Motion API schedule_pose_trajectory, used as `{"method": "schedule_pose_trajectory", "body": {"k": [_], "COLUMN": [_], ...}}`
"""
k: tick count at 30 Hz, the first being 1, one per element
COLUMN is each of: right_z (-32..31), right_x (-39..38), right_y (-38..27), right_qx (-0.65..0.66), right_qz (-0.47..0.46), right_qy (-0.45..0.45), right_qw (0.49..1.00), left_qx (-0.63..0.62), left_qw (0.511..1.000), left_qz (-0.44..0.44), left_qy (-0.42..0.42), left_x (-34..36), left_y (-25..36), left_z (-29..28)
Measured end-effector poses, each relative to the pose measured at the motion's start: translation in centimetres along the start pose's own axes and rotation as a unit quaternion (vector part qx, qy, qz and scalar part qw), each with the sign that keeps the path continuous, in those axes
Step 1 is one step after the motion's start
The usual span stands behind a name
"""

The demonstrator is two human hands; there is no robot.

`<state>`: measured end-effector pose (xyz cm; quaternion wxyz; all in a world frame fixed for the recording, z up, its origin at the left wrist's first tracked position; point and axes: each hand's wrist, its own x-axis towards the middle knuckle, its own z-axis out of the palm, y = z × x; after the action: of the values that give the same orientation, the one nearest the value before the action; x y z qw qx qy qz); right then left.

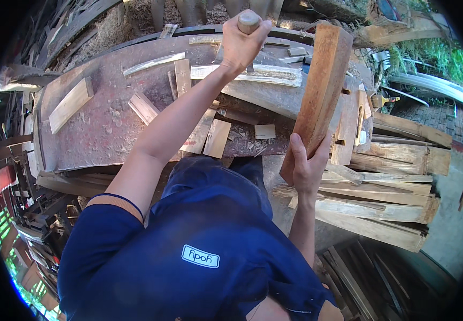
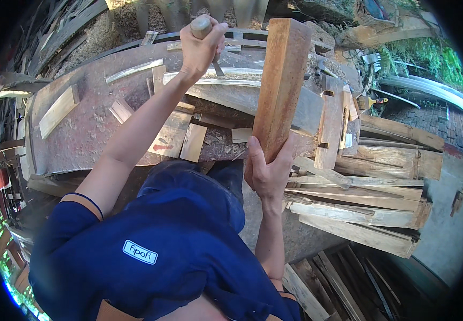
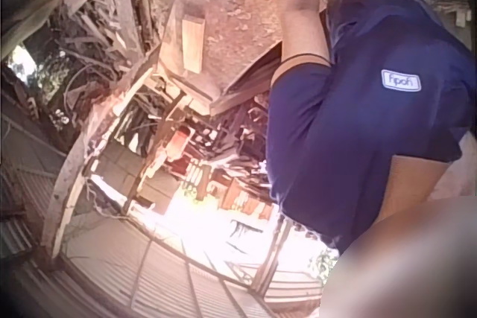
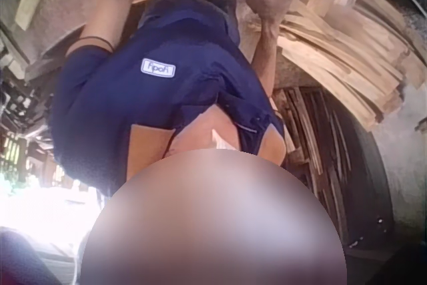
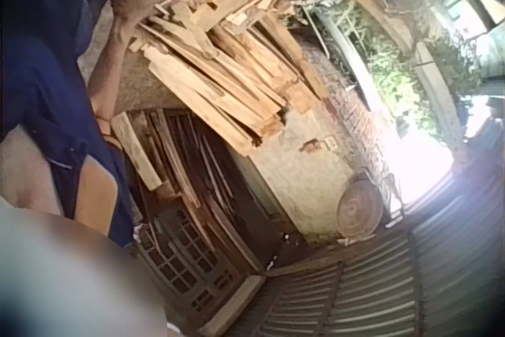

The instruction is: Using a chisel and wooden mallet to create a groove in a piece of wood.

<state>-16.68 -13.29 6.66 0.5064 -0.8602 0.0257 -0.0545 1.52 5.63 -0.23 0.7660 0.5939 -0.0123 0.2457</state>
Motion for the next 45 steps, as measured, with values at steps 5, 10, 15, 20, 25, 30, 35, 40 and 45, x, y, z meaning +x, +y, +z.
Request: {"method": "schedule_pose_trajectory", "body": {"k": [5, 10, 15, 20, 25, 30, 35, 40, 45], "right_z": [0.3, 0.1, 0.5, 0.8, 1.6, 1.0, 1.6, 1.4, 0.9], "right_x": [-0.1, 0.3, 0.9, 1.4, 1.0, 0.8, 0.5, 1.1, 0.4], "right_y": [0.0, -0.1, -1.1, -4.1, -1.8, -1.7, -2.1, -1.9, -1.4], "right_qx": [0.001, 0.024, 0.016, 0.045, 0.105, -0.075, -0.001, -0.074, -0.001], "right_qz": [-0.001, 0.014, -0.009, -0.026, -0.081, -0.064, -0.084, -0.081, -0.04], "right_qy": [-0.003, -0.019, -0.019, -0.004, 0.057, -0.04, 0.005, -0.038, -0.02], "right_qw": [1.0, 0.999, 1.0, 0.999, 0.989, 0.994, 0.996, 0.993, 0.999], "left_qx": [0.065, 0.063, 0.088, 0.105, 0.147, 0.14, 0.175, 0.112, 0.022], "left_qw": [0.998, 0.998, 0.995, 0.992, 0.982, 0.961, 0.961, 0.979, 0.999], "left_qz": [0.002, -0.007, 0.033, 0.064, 0.081, 0.201, 0.144, 0.106, -0.025], "left_qy": [-0.013, -0.015, -0.019, -0.02, -0.085, -0.13, -0.156, -0.13, 0.001], "left_x": [-0.7, -0.8, -1.6, -2.7, -6.3, -8.6, -8.2, -6.5, -0.4], "left_y": [-0.3, 0.4, -0.1, 0.5, 0.8, 0.2, -0.3, 2.0, 0.0], "left_z": [0.3, 0.4, 0.3, 1.5, 2.2, 2.3, 2.6, 2.1, 0.7]}}
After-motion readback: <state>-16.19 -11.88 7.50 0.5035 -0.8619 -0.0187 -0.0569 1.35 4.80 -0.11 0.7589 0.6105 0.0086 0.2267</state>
